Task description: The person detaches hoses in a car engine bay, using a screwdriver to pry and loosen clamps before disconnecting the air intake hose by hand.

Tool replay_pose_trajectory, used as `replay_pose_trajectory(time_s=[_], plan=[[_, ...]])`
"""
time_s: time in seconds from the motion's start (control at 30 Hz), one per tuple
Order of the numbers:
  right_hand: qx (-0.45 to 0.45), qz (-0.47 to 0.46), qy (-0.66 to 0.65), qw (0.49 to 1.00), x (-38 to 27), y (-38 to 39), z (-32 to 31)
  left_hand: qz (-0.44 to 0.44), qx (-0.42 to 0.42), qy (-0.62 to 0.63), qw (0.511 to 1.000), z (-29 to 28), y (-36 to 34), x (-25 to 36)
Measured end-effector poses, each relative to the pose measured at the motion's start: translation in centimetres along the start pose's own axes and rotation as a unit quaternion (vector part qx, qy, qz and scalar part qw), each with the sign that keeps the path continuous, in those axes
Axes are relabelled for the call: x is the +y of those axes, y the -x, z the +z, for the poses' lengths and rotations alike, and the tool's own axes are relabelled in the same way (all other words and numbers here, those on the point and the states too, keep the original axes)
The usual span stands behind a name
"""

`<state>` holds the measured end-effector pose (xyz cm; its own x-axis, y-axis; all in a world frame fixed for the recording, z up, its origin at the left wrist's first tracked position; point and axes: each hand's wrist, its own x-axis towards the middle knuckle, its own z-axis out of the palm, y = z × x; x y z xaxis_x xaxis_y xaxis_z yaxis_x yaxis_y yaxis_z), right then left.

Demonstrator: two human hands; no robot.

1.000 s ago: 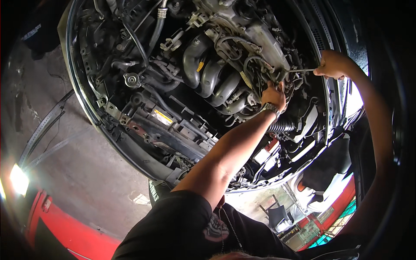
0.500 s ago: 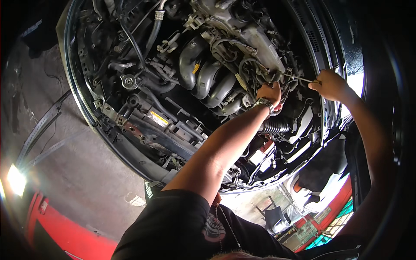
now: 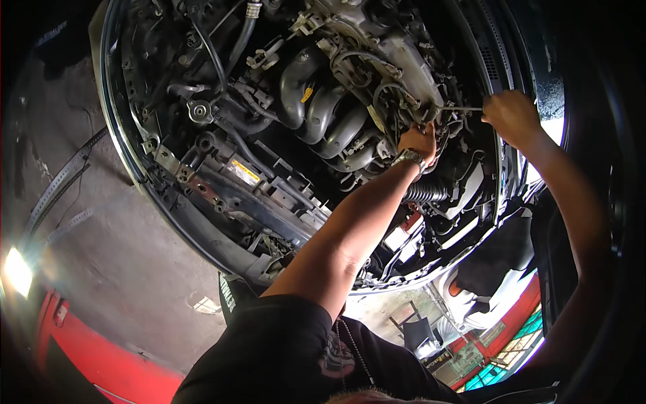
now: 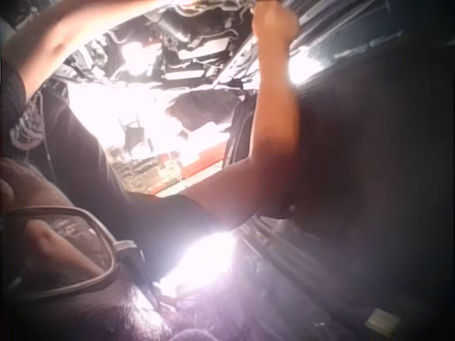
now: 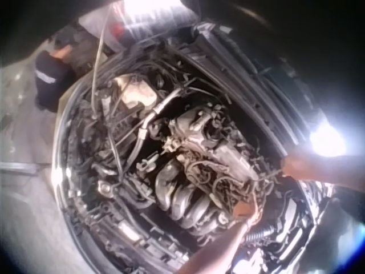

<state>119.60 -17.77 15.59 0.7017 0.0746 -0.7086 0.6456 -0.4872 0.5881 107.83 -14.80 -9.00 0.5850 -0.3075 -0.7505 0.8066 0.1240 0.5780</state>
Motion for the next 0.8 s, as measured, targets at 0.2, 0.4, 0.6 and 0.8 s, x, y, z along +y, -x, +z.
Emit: replay_pose_trajectory(time_s=[0.2, 0.4, 0.6, 0.8], plan=[[-0.136, 0.134, -0.224, 0.956, 0.0, 0.2, -0.4, -0.029, -0.022, 0.027, 0.999, -0.4, -0.2, 0.1], [-0.094, 0.163, -0.366, 0.912, -1.1, 4.5, 7.9, -0.037, -0.033, 0.023, 0.998, -1.6, 1.7, 1.7], [-0.050, 0.184, -0.414, 0.890, -1.6, 5.5, 10.5, -0.016, -0.030, 0.025, 0.999, -1.6, 2.7, 2.4], [0.009, 0.179, -0.444, 0.878, -1.9, 6.0, 11.2, -0.016, -0.019, 0.036, 0.999, -1.1, 1.9, 1.9]])
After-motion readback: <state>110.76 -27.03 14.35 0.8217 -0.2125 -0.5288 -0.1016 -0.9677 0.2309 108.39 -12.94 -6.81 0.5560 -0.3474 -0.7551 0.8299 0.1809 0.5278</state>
